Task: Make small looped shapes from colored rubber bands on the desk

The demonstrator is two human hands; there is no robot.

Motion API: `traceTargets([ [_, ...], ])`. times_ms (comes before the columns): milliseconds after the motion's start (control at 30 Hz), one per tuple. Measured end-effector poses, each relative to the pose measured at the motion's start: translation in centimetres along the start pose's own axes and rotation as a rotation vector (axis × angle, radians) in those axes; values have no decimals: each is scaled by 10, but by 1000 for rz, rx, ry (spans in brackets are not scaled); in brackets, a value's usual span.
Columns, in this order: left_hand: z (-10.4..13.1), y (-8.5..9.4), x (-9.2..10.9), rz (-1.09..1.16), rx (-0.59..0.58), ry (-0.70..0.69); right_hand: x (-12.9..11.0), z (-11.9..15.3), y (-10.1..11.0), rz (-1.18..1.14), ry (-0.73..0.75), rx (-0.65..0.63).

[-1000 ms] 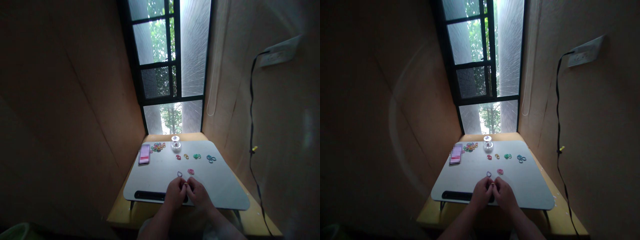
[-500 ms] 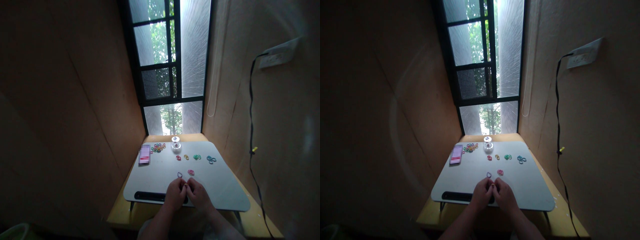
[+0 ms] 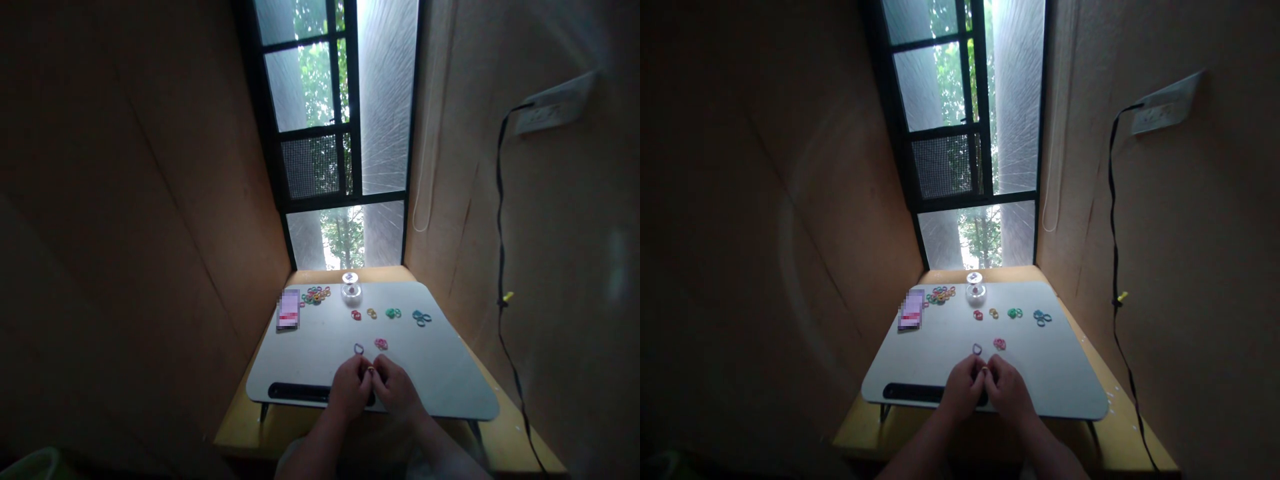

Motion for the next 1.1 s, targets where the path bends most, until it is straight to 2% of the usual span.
traceTargets([
  [400,5,-1,4,-18,-12,15,-4,7,4,-33,-1,-2],
  [800,-6,-4,4,-29,-27,16,-2,-4,6,-62,-13,0],
  [1100,-4,-1,4,-3,-36,1,-1,-2,3,-30,-15,-20],
])
Point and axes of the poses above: each hand's wrist, its own z-axis away from the middle knuckle, its own y-axis out of the back of the hand, x = y × z, the point moved 6 cm from there along -z, towards the middle knuckle, and after that the axes turned 9 degrees about y, right-handed, at the moved point
